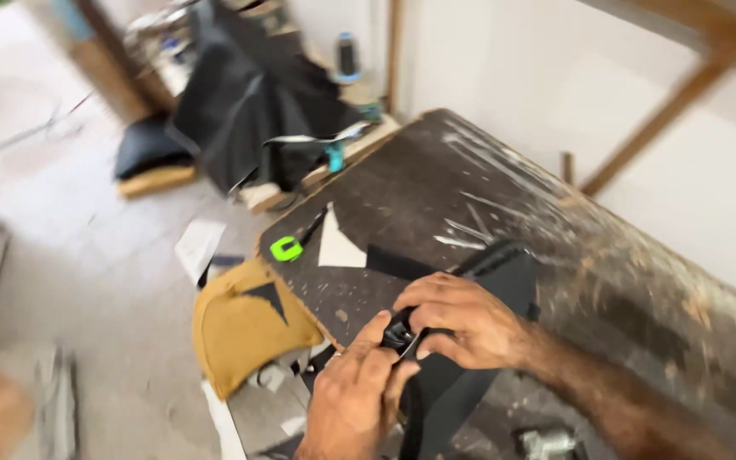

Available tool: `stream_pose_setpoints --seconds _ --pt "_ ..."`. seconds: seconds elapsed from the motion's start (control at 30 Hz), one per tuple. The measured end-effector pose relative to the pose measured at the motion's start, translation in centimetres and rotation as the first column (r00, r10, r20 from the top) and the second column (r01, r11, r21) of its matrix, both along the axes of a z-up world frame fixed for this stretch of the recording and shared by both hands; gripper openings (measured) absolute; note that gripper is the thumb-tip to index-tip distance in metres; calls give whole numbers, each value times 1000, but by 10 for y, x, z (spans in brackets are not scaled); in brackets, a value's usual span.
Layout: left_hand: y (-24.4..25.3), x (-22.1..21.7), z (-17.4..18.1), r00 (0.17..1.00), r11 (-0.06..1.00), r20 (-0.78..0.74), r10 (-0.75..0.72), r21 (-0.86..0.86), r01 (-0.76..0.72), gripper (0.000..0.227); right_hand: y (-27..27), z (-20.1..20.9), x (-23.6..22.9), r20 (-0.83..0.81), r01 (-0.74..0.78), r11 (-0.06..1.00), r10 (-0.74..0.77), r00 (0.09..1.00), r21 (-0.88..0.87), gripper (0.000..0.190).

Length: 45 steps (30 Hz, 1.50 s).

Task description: The person staples black fabric onto a curved wooden frame using a pneumatic staple gun. They repeatedly fold the fabric edges and secure them to the frame, occasionally using scissors to trim excess material.

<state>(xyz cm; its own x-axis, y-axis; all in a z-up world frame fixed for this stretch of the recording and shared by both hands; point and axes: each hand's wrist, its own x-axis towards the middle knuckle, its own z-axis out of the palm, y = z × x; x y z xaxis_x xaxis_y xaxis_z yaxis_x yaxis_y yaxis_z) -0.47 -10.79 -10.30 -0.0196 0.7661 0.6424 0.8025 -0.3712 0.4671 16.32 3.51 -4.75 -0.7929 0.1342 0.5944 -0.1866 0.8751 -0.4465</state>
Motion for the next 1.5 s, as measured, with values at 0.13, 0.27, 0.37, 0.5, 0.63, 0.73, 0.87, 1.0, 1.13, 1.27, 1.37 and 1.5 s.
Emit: stream_pose_setpoints --seconds 0.13,0.27,0.37,0.5,0.63,0.73,0.87,1.0,1.13,1.27,1.37,1.5 --pt "-6 19 6 952 977 -221 212 47 -206 33 8 -14 -2 -77 -75 997 75 994 1 27" --pt "-4 25 12 954 993 -276 117 30 -114 10 14 -29 -5 -214 -106 994 103 971 0 22" --pt "-3 19 -5 928 992 -354 120 1 -128 9 16 -43 -8 -257 -92 993 107 960 70 27" --pt "4 15 -13 916 987 -372 153 100 -124 26 14 -55 -13 -370 64 968 32 929 244 30" --pt "9 14 -15 907 978 -370 203 115 -173 32 7 -60 -17 -428 132 968 -29 903 214 35" --pt "13 12 -13 946 981 -269 179 122 -151 17 4 -63 -21 -467 219 963 -123 876 157 31" --pt "20 11 -7 952 970 -202 230 126 -207 18 2 -68 -25 -486 287 952 -205 850 101 25" --pt "30 6 -9 984 988 139 113 85 -126 14 -3 -69 -28 -428 354 935 -335 840 -37 21" --pt "32 11 -4 940 970 320 120 162 -179 26 -11 -70 -32 -368 406 901 -433 823 -151 16" --pt "21 -4 -11 812 991 567 135 -70 -115 14 -18 -69 -24 -125 496 829 -537 834 -258 5" --pt "16 -21 25 788 930 607 103 -339 140 17 -35 -48 -12 99 588 754 -588 803 -293 9" --pt "20 -32 47 898 879 415 -147 -362 312 30 -47 -33 -6 57 528 794 -538 841 -301 14"
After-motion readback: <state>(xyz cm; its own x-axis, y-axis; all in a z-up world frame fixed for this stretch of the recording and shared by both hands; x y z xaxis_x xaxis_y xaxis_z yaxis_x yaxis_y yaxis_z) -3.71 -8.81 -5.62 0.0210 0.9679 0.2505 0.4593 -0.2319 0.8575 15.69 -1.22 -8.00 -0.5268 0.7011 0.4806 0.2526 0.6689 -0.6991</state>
